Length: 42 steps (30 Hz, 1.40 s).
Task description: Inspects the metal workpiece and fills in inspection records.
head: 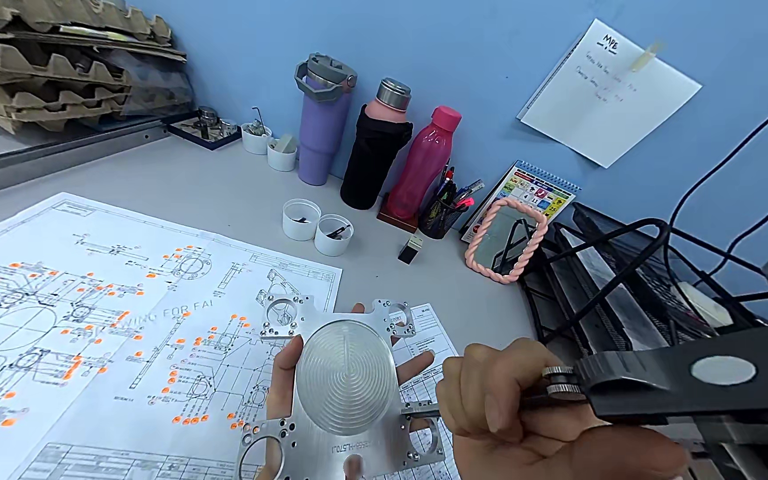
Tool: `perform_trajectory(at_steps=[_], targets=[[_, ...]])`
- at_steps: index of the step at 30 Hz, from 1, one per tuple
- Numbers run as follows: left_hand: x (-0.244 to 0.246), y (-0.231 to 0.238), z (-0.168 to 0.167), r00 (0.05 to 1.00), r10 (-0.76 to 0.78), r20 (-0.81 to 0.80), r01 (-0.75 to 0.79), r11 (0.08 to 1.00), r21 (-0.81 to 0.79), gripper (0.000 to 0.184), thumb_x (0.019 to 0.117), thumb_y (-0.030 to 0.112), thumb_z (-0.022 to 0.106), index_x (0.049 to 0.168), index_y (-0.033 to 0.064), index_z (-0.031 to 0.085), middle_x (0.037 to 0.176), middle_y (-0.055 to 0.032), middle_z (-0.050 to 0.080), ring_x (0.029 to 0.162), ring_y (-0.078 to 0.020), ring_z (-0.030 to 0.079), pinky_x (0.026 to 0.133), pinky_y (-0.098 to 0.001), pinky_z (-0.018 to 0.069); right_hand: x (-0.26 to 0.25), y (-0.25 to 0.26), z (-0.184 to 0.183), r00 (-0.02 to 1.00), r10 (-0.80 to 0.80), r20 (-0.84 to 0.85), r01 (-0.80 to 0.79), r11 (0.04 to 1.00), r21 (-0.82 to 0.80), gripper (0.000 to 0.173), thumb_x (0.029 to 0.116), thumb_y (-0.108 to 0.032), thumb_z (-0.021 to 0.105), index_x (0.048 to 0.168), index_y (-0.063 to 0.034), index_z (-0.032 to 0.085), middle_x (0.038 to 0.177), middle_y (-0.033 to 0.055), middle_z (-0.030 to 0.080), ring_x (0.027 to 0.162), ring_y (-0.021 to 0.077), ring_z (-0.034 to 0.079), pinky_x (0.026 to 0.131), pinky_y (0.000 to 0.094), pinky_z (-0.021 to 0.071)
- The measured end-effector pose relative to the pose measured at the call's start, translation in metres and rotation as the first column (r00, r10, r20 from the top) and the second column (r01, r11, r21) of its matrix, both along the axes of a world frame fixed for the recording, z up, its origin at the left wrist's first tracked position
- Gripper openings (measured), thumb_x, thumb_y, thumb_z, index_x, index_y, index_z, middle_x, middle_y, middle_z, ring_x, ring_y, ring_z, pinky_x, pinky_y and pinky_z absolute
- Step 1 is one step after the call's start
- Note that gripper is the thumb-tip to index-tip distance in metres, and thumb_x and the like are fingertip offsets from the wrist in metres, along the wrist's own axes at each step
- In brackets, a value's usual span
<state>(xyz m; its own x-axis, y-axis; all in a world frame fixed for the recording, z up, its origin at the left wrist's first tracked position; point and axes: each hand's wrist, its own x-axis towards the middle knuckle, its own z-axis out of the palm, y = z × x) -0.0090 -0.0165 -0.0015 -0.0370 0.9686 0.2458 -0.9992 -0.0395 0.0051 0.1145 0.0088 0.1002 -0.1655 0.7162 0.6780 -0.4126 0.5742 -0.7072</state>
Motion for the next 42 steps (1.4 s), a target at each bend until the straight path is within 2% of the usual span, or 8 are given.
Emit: perform_trajectory(at_steps=[4, 11, 18, 27, 31, 34, 38, 42], targets=[[0.002, 0.002, 0.009, 0.994, -0.080, 0.070, 0.082, 0.996, -0.029, 0.046, 0.1036, 0.043, 0.050, 0.120, 0.0053, 0.070, 0.119, -0.0186, 0.072, 0.116, -0.0296, 0.069, 0.100, -0.0484, 0.0566, -0.001, 0.005, -0.006, 1.000, 0.002, -0.029, -0.003, 1.000, -0.008, 0.037, 0.1004, -0.048, 0.059, 0.081, -0.0167, 0.057, 0.058, -0.0129, 0.046, 0.049, -0.0075, 0.044, 0.044, 0.0099, 0.0359], [0.002, 0.001, 0.005, 1.000, -0.022, 0.020, 0.024, 0.995, -0.098, 0.044, 0.1075, 0.042, 0.042, 0.118, 0.0091, 0.069, 0.117, -0.0159, 0.073, 0.114, -0.0254, 0.070, 0.096, -0.0442, 0.0587, -0.001, 0.007, -0.014, 1.000, -0.003, -0.012, 0.003, 1.000, -0.024, 0.038, 0.1019, -0.048, 0.056, 0.080, -0.0170, 0.055, 0.058, -0.0130, 0.043, 0.049, -0.0075, 0.043, 0.046, 0.0101, 0.0364], [0.000, 0.002, 0.011, 0.987, -0.138, 0.080, 0.146, 0.983, -0.110, 0.052, 0.1003, 0.048, 0.053, 0.121, 0.0036, 0.069, 0.119, -0.0211, 0.071, 0.114, -0.0319, 0.070, 0.097, -0.0496, 0.0581, -0.002, 0.009, -0.021, 1.000, -0.020, -0.008, 0.020, 1.000, -0.010, 0.039, 0.1037, -0.046, 0.054, 0.079, -0.0163, 0.053, 0.056, -0.0115, 0.040, 0.049, -0.0030, 0.046, 0.060, 0.0173, 0.0520], [0.000, 0.002, 0.007, 0.999, -0.043, -0.004, 0.043, 0.994, -0.101, 0.049, 0.1063, 0.046, 0.043, 0.124, 0.0081, 0.067, 0.123, -0.0179, 0.070, 0.119, -0.0291, 0.068, 0.100, -0.0471, 0.0563, -0.004, 0.008, -0.027, 1.000, -0.011, 0.009, 0.011, 1.000, -0.017, 0.039, 0.1043, -0.047, 0.052, 0.080, -0.0169, 0.051, 0.057, -0.0119, 0.038, 0.049, -0.0052, 0.042, 0.053, 0.0131, 0.0438], [-0.003, 0.009, 0.001, 0.997, -0.066, -0.035, 0.062, 0.993, -0.102, 0.045, 0.1015, 0.044, 0.054, 0.122, 0.0070, 0.068, 0.117, -0.0166, 0.072, 0.113, -0.0260, 0.070, 0.096, -0.0447, 0.0585, 0.000, 0.012, -0.041, 0.999, -0.011, 0.030, 0.010, 1.000, 0.013, 0.043, 0.1052, -0.053, 0.046, 0.082, -0.0175, 0.053, 0.058, -0.0110, 0.041, 0.051, -0.0018, 0.046, 0.062, 0.0182, 0.0508], [-0.005, 0.011, 0.004, 0.987, -0.160, 0.014, 0.160, 0.976, -0.144, 0.049, 0.0969, 0.049, 0.060, 0.118, 0.0058, 0.069, 0.114, -0.0187, 0.072, 0.109, -0.0287, 0.072, 0.092, -0.0469, 0.0605, 0.004, 0.012, -0.025, 1.000, -0.022, 0.004, 0.022, 0.999, -0.025, 0.055, 0.0984, -0.069, 0.041, 0.079, -0.0195, 0.057, 0.058, -0.0133, 0.044, 0.049, -0.0051, 0.044, 0.048, 0.0125, 0.0397], [-0.009, 0.018, -0.009, 0.941, -0.328, 0.079, 0.331, 0.943, -0.025, 0.075, 0.0893, 0.058, 0.064, 0.144, 0.0073, 0.053, 0.140, -0.0296, 0.056, 0.130, -0.0495, 0.055, 0.097, -0.0669, 0.0506, 0.028, 0.012, 0.011, 1.000, 0.008, -0.007, -0.009, 0.997, -0.078, 0.070, 0.0897, -0.081, 0.037, 0.075, -0.0180, 0.062, 0.056, -0.0118, 0.047, 0.048, -0.0035, 0.046, 0.045, 0.0131, 0.0373], [-0.012, 0.020, -0.012, 0.922, -0.371, 0.109, 0.367, 0.929, 0.054, 0.082, 0.0907, 0.061, 0.061, 0.152, 0.0084, 0.045, 0.149, -0.0312, 0.047, 0.137, -0.0549, 0.045, 0.099, -0.0746, 0.0452, 0.046, 0.013, 0.022, 0.999, 0.001, 0.046, 0.002, 0.999, -0.049, 0.076, 0.0897, -0.083, 0.031, 0.073, -0.0157, 0.061, 0.057, -0.0082, 0.049, 0.047, -0.0010, 0.048, 0.043, 0.0142, 0.0392]])
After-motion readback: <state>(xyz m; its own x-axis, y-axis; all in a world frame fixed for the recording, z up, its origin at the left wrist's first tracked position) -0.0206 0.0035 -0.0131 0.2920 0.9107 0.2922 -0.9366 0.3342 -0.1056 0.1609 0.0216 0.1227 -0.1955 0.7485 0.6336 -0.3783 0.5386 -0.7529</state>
